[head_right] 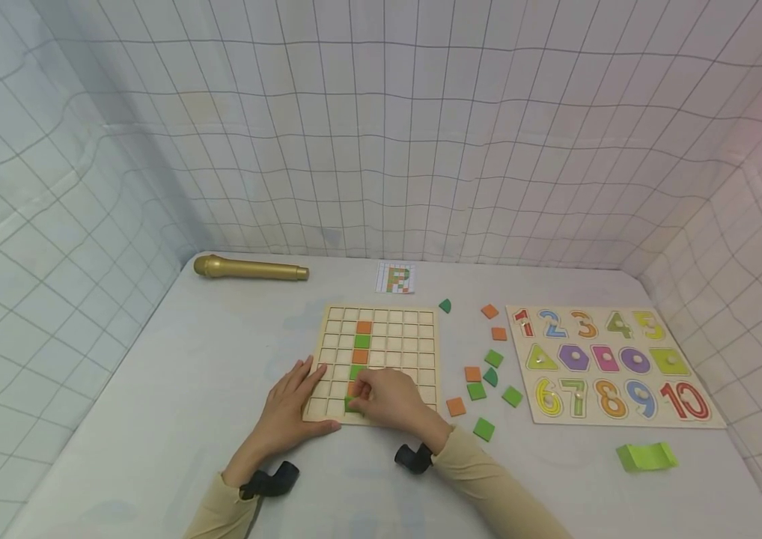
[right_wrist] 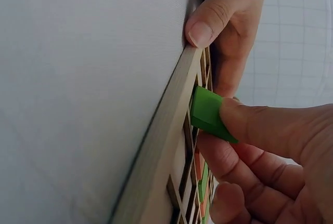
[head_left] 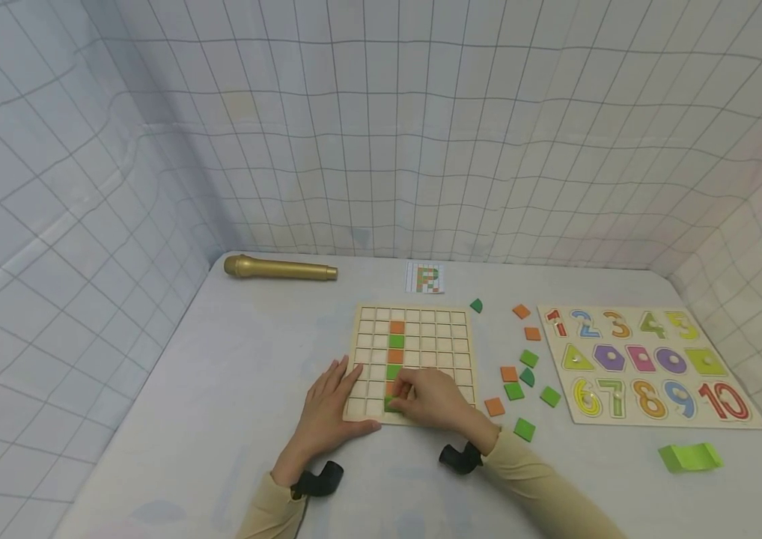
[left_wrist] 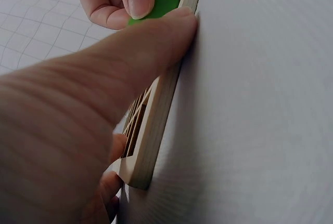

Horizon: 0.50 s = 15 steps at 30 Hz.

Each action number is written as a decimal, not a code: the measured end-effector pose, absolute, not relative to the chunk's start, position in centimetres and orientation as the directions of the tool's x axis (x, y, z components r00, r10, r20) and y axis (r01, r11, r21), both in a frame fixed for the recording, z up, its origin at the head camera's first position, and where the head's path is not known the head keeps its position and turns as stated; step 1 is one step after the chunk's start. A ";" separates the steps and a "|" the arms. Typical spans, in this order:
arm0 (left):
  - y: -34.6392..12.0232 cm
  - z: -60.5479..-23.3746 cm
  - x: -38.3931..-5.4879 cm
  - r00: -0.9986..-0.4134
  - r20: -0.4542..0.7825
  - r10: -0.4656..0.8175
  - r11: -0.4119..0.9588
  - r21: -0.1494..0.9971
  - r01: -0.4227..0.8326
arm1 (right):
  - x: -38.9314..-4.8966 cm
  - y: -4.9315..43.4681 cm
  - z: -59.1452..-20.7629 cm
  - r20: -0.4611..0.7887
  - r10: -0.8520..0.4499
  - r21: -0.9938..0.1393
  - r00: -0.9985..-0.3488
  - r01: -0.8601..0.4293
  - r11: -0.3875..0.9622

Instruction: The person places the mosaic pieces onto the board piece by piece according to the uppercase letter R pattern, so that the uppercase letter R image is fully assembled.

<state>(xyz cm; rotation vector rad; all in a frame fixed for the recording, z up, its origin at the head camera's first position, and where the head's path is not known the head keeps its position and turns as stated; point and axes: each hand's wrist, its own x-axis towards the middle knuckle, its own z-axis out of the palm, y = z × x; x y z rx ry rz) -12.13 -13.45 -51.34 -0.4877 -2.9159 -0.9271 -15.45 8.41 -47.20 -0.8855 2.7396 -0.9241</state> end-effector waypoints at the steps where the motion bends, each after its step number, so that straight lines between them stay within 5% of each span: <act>1: -13.4 -51.3 -12.1 -0.950 0.136 0.283 0.772 0.556 0.309 | -15.4 8.4 -47.2 0.072 -0.563 -0.585 -0.823 -0.492 0.645; 15: -13.5 -51.5 -12.1 -0.948 0.148 0.282 0.769 0.556 0.315 | -15.4 8.3 -47.7 0.059 -0.565 -0.559 -0.823 -0.496 0.664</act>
